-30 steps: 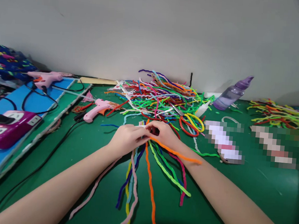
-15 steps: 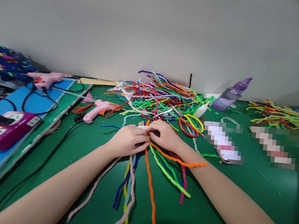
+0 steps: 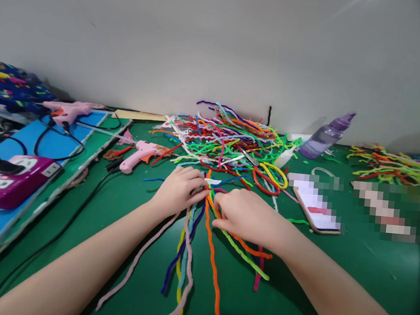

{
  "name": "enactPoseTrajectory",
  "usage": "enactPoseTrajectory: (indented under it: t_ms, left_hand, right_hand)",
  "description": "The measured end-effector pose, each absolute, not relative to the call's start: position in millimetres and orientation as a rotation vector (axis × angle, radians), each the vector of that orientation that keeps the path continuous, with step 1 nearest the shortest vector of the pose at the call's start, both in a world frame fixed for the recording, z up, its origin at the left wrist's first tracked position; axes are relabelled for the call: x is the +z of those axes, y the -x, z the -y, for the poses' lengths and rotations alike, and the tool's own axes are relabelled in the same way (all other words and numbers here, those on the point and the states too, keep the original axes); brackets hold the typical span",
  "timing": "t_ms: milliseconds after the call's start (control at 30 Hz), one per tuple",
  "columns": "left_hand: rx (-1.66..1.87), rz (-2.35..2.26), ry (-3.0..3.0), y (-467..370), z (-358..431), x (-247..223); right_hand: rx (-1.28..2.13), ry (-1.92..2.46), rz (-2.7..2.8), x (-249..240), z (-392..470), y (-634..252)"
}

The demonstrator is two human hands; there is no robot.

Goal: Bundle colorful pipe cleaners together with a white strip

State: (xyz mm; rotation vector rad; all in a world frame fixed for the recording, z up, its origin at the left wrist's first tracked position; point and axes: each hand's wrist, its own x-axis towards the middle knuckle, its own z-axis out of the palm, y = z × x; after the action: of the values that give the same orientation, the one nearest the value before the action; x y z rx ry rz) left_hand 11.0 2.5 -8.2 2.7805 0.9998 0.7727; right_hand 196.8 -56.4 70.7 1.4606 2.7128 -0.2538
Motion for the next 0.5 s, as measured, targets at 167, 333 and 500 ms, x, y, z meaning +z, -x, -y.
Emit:
enactPoseTrajectory:
  t_ms: [167,333,500]
  left_hand:
    - [0.726,-0.977,-2.759,-11.1,-1.3,-8.2]
    - [0.695,-0.995,-2.712,-10.7,-3.0,-10.3]
    - [0.678,-1.006,-2.708,-11.6,-4.2,-11.2]
  right_hand:
    - [-0.205,-1.483,-2.646,66.5,59.6,-188.7]
    - [-0.227,-1.460,-2.590,64.4,62.6,-185.6]
    - [-0.325,-1.340,-2.609,72.4,65.9,-188.4]
